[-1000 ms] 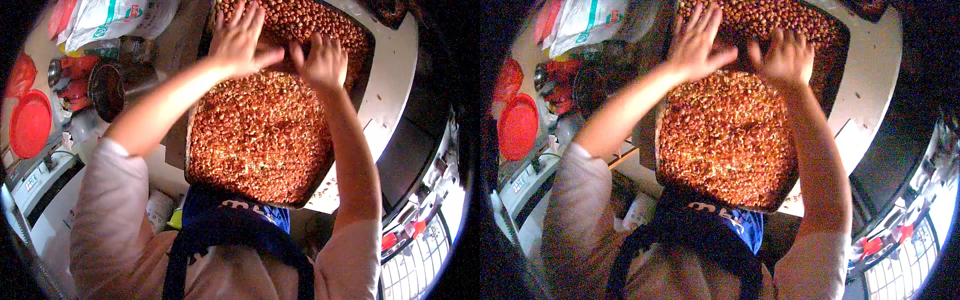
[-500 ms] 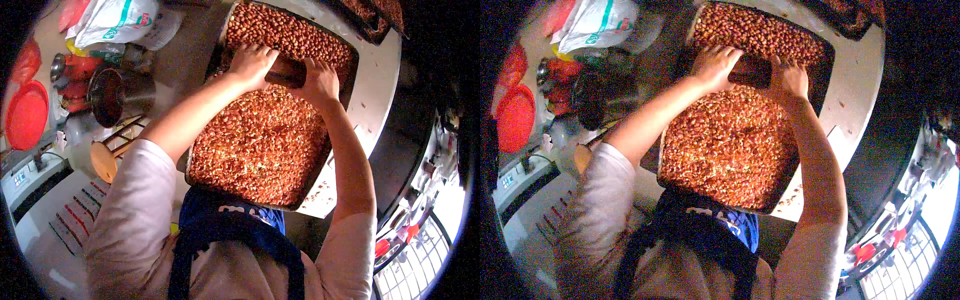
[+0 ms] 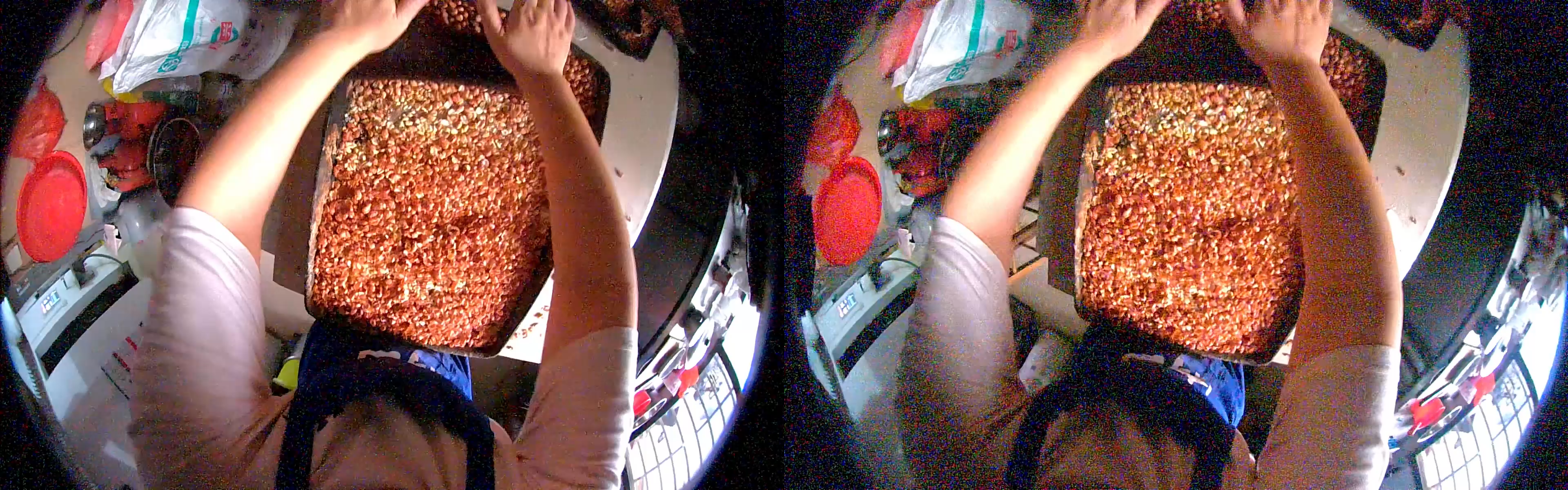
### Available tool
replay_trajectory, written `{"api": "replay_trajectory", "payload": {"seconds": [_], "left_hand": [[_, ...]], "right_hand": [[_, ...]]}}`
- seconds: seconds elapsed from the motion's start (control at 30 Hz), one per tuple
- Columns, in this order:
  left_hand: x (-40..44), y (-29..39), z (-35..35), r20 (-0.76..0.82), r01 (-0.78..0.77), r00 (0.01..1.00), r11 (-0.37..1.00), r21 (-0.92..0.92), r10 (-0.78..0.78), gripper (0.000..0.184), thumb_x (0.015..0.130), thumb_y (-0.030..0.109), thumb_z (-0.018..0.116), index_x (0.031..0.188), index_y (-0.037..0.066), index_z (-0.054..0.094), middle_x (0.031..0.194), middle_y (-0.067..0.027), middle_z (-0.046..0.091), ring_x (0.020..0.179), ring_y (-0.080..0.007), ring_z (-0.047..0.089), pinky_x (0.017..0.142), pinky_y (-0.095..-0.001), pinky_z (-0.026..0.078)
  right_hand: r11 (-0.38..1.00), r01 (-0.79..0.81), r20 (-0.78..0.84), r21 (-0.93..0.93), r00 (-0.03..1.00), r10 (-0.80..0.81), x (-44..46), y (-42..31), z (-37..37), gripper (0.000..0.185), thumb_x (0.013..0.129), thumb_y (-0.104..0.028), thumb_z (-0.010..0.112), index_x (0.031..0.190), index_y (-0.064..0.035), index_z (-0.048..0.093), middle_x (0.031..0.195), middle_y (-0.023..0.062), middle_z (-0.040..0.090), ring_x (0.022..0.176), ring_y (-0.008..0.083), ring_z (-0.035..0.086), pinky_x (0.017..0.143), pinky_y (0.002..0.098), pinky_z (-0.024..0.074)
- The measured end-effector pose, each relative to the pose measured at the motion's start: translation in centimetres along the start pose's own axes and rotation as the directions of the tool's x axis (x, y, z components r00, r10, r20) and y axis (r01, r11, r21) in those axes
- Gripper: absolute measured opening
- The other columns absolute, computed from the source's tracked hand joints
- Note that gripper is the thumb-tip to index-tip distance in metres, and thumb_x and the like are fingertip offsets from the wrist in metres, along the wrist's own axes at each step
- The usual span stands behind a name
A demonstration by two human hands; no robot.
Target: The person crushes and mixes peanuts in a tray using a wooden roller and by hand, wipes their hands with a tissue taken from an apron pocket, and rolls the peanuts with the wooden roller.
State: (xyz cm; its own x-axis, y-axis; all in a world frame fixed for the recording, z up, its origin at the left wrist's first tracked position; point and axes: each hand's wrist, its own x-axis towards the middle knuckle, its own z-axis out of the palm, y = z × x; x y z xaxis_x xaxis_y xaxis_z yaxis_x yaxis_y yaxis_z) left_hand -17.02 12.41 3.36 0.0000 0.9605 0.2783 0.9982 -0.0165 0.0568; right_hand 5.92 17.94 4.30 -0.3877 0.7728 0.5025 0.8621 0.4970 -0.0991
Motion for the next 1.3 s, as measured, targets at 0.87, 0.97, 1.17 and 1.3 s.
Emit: {"api": "replay_trajectory", "payload": {"seconds": [0.87,0.97,1.17,1.3], "left_hand": [[-13.6,4.3,-2.7,0.178,-0.167,0.967,0.981,-0.103,0.183,0.102,0.067,0.046,0.090,0.152,0.012,0.043,0.147,-0.0127,0.053,0.137,-0.0341,0.048,0.113,-0.0515,0.040],[-9.3,3.9,-2.9,0.371,-0.107,0.915,0.983,-0.152,0.157,0.093,0.062,0.034,0.094,0.142,0.012,0.050,0.133,-0.0143,0.062,0.123,-0.0360,0.060,0.106,-0.0479,0.047],[-13.5,11.3,-3.2,0.210,-0.190,0.943,0.935,-0.301,0.259,0.098,0.073,0.034,0.089,0.155,0.010,0.040,0.157,-0.0133,0.043,0.144,-0.0344,0.041,0.119,-0.0538,0.034],[-14.6,14.5,-0.9,0.070,-0.224,0.964,0.926,-0.305,0.257,0.102,0.088,0.066,0.064,0.159,0.003,0.030,0.168,-0.0156,0.026,0.157,-0.0346,0.019,0.123,-0.0641,0.011]], "right_hand": [[0.987,0.145,0.339,0.068,0.927,-0.160,-11.6,-2.2,-4.9,0.095,0.069,-0.064,0.083,0.140,-0.0084,0.052,0.128,0.0143,0.066,0.121,0.0339,0.062,0.107,0.0494,0.0472],[0.997,-0.076,0.820,-0.005,0.570,0.047,-6.4,-2.7,-6.5,0.098,0.062,-0.058,0.090,0.138,-0.0092,0.053,0.125,0.0124,0.067,0.121,0.0317,0.062,0.108,0.0466,0.0468],[0.996,0.040,0.293,0.077,0.954,-0.061,-16.0,3.3,-10.4,0.084,0.075,-0.046,0.082,0.145,-0.0103,0.052,0.138,0.0157,0.060,0.131,0.0354,0.054,0.121,0.0530,0.0288],[0.999,0.035,0.250,0.012,0.968,-0.037,-18.6,6.0,-7.9,0.075,0.092,-0.054,0.063,0.150,-0.0090,0.048,0.138,0.0165,0.059,0.131,0.0371,0.053,0.116,0.0543,0.0352]]}}
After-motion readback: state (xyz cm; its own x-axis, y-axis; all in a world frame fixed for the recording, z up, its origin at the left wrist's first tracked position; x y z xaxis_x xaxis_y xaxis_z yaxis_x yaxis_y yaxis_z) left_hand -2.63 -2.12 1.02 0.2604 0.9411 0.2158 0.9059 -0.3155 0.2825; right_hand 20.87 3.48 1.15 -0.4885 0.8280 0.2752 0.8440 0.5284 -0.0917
